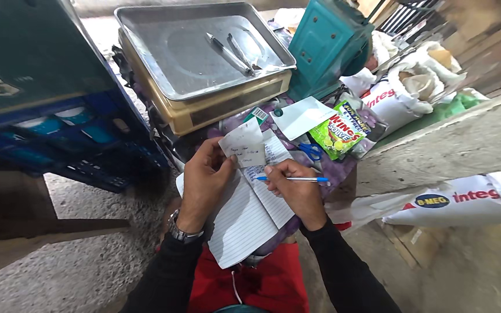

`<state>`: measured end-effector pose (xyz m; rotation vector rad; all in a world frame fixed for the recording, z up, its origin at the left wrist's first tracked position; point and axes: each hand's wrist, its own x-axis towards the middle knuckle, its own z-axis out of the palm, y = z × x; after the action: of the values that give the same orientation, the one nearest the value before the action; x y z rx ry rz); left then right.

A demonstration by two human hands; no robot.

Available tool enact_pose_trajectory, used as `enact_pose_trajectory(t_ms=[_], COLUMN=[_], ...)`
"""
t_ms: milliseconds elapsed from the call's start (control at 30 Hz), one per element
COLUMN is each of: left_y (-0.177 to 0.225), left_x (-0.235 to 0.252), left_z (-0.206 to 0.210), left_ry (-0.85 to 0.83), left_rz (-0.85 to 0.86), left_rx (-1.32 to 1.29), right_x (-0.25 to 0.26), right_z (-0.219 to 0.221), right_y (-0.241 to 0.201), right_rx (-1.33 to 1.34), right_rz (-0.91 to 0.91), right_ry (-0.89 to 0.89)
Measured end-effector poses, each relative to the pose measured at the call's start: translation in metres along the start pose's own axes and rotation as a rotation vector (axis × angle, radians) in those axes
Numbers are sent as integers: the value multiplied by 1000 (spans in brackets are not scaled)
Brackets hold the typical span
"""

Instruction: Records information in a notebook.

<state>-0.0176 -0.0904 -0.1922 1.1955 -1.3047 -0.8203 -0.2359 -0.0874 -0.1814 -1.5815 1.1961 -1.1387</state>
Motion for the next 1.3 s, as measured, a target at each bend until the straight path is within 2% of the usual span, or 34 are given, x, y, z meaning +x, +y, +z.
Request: enact_pose_trajectory(t_ms=[633,800,967,1100,1300], left_y=[-1,0,-2,-2,0], left_x=[1,1,2,2,2], left_z=[0,1,0,1,2], left_ry=[-1,10,3,6,5], left_rz=[-3,-7,6,-1,-17], left_rx=[-2,-18,-12,17,23], right_x=[2,5,3,7,7], right_z=[0,-5,-5,-11,-17], right_y=[0,2,2,-2,3], right_rx=[23,99,149,76,-21], right_rz=[-2,11,-7,-50,-4], right_ry=[32,77,37,-17,47])
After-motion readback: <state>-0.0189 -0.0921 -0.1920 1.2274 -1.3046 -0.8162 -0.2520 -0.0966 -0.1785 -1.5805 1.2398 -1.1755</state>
